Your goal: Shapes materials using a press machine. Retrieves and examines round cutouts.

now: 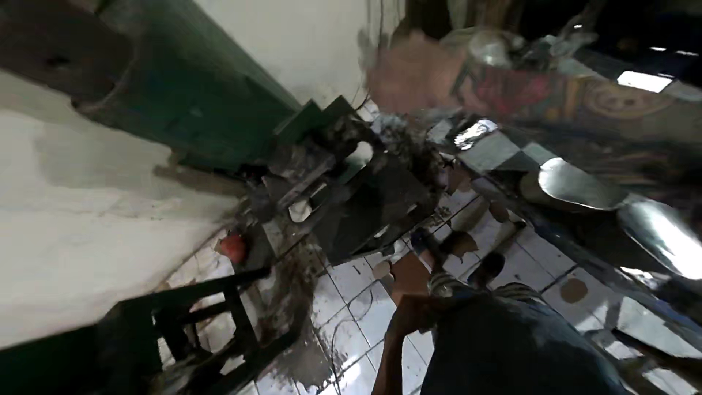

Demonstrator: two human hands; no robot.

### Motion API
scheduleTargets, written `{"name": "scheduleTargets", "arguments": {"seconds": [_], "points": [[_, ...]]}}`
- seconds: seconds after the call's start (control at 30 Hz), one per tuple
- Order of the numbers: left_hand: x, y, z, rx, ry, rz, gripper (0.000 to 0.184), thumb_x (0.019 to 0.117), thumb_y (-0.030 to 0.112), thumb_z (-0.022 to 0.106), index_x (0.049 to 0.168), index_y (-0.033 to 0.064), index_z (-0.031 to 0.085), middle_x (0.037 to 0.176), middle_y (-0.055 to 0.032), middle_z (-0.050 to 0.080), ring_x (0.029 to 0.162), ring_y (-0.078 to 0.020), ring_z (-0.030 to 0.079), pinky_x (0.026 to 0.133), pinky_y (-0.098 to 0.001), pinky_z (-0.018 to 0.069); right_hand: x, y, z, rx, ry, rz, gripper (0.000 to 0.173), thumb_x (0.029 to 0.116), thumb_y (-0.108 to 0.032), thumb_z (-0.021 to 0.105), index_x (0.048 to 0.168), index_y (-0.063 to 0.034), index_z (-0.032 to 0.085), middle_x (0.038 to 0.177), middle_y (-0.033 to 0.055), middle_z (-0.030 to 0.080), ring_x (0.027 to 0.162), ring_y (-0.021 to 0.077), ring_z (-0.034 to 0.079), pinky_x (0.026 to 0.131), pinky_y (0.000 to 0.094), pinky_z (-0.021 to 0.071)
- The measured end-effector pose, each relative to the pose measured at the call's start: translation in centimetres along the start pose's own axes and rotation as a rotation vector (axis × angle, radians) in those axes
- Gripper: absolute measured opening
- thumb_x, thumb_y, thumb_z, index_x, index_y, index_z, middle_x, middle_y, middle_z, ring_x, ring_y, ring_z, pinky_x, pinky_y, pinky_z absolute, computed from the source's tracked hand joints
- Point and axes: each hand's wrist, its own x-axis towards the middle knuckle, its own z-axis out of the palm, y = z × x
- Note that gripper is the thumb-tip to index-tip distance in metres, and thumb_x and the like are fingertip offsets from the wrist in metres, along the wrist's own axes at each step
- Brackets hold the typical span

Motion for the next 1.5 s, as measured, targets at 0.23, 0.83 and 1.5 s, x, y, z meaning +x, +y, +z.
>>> {"name": "scheduleTargets", "arguments": {"seconds": [0.23, 0.83, 1.5], "points": [[7.5, 12.5, -3.5, 0.43, 0.663, 0.046, 0.029, 0.0939, 0.011, 0.069, 0.117, -0.0068, 0.069, 0.109, -0.0256, 0.071, 0.101, -0.0363, 0.07, 0.093, -0.0533, 0.0554, -18.1, 2.0, 10.2, 0.075, 0.375, 0.212, 0.035, 0.0986, -0.031, 0.06, 0.113, -0.001, 0.069, 0.118, 0.0277, 0.064, 0.115, 0.0485, 0.059, 0.098, 0.0666, 0.0451], [23.8, 34.4, 4.6, 1.024, -0.217, 1.039, 0.055, 0.0877, 0.046, 0.075, 0.128, 0.0092, 0.069, 0.156, -0.0245, 0.044, 0.149, -0.0418, 0.036, 0.122, -0.0574, 0.0294, -43.7, 4.7, 48.3, 1.129, -0.149, 1.241, 0.046, 0.1069, -0.035, 0.05, 0.132, -0.0009, 0.066, 0.13, 0.0252, 0.066, 0.125, 0.0387, 0.062, 0.109, 0.0572, 0.0438], [24.6, 36.2, 5.0, 1.027, -0.528, 0.991, 0.027, 0.0969, 0.02, 0.071, 0.117, 0.0019, 0.073, 0.125, -0.0177, 0.069, 0.131, -0.0411, 0.056, 0.118, -0.0612, 0.0343, -43.7, 19.1, 26.3, 0.92, -0.003, 0.654, 0.027, 0.0881, -0.039, 0.081, 0.105, -0.0178, 0.082, 0.098, 0.0057, 0.076, 0.092, 0.0228, 0.071, 0.088, 0.0506, 0.0559]]}}
